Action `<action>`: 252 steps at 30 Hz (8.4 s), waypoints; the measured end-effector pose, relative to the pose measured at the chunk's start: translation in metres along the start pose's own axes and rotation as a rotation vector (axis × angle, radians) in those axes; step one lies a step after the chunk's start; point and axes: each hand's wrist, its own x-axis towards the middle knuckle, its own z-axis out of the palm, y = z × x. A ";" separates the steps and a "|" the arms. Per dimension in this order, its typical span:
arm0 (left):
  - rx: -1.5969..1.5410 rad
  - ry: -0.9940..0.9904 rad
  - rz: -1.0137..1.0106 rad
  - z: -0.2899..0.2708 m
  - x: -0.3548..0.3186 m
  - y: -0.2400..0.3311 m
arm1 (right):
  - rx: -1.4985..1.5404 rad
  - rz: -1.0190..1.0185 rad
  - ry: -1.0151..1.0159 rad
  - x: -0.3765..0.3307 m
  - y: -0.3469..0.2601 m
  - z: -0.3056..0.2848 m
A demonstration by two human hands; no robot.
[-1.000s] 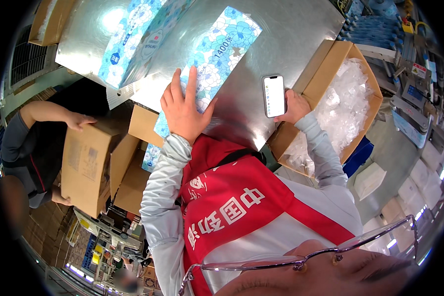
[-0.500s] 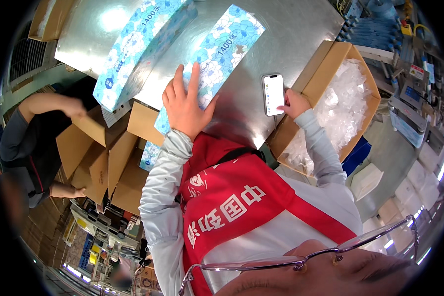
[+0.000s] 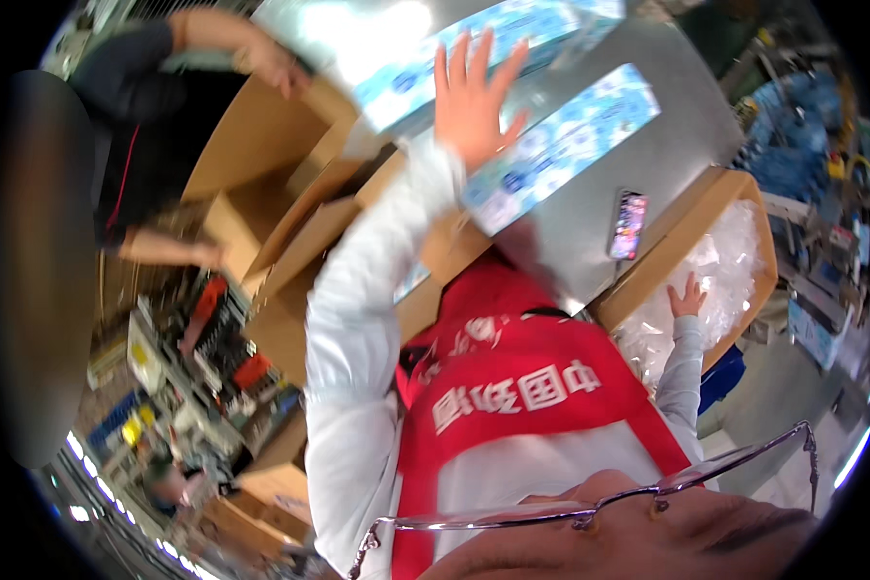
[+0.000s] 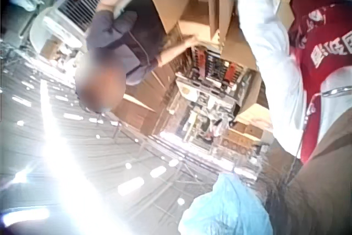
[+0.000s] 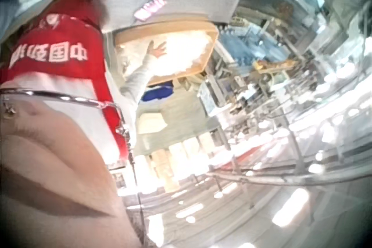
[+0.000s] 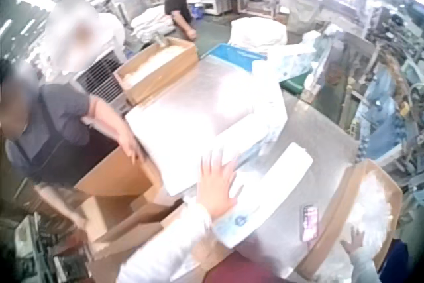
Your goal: The person packs packages of tissues into cardboard boxes by hand, then places the boxes on a conveyor belt and folds down the box flaps.
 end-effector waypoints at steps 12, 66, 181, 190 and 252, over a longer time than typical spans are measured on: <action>-0.596 -0.279 -0.397 -0.169 -0.108 -0.131 | 0.189 0.028 0.202 0.010 -0.020 -0.019; -0.541 -0.038 -0.791 -0.036 -0.177 0.065 | 0.592 -0.629 0.195 0.396 -0.511 -0.324; -0.407 0.269 -1.628 -0.143 -0.701 -0.128 | 0.620 -1.274 -0.010 -0.238 -0.635 -0.031; -0.248 0.137 -1.393 -0.234 -0.739 -0.302 | 1.261 -0.025 -0.828 -0.336 -0.745 0.114; 0.579 0.699 -0.193 -0.547 -0.331 0.023 | 1.036 -1.550 -0.246 -0.160 -0.621 -0.155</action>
